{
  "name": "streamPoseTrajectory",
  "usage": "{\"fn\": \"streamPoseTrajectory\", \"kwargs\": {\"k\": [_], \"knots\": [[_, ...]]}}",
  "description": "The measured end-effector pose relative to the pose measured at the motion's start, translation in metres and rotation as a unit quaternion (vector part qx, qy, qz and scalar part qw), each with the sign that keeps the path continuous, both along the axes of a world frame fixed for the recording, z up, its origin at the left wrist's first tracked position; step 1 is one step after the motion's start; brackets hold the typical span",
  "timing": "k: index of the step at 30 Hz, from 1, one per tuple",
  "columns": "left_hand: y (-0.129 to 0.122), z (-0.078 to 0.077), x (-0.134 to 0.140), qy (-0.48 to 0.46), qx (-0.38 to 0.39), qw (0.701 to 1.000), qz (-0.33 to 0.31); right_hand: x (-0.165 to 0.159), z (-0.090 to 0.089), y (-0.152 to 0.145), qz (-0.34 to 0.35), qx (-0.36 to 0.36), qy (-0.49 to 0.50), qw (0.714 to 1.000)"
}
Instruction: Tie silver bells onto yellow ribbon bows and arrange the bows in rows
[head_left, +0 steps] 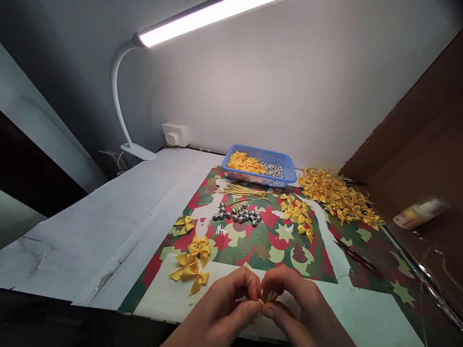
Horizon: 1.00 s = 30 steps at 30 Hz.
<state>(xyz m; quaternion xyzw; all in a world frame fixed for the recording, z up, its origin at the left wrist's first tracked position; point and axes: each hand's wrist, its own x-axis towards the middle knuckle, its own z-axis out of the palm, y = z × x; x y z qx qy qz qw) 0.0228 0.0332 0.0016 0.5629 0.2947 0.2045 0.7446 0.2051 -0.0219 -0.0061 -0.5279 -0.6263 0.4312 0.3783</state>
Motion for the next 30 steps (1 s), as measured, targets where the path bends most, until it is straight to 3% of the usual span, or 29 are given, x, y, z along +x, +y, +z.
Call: {"fn": "streamPoseTrajectory", "kwargs": {"k": [10,16,20,23,26,30], "knots": [[0.0020,-0.0032,-0.0006,-0.032,-0.093,0.995,-0.018,0.0022,0.0060,-0.0026,-0.005,-0.021,-0.021,1.000],[0.0017,-0.0010,-0.0028,0.064,0.056,0.996,0.000,0.0081,0.0058,-0.0041,-0.011,-0.032,-0.053,0.998],[-0.0011,0.0009,0.0011,0.172,0.170,0.970,0.012,0.0082,0.0046,-0.0015,0.001,-0.011,-0.080,0.997],[-0.0028,0.0005,0.0014,0.193,0.228,0.954,0.019,0.0082,0.0038,0.0001,0.012,-0.010,-0.084,0.996],[-0.0036,0.0004,-0.0004,0.166,0.202,0.965,0.022,0.0069,0.0026,0.0002,0.019,0.002,-0.074,0.997],[-0.0011,-0.0013,-0.0022,0.074,0.077,0.994,-0.012,0.0035,0.0013,0.0003,0.022,0.037,-0.046,0.998]]}}
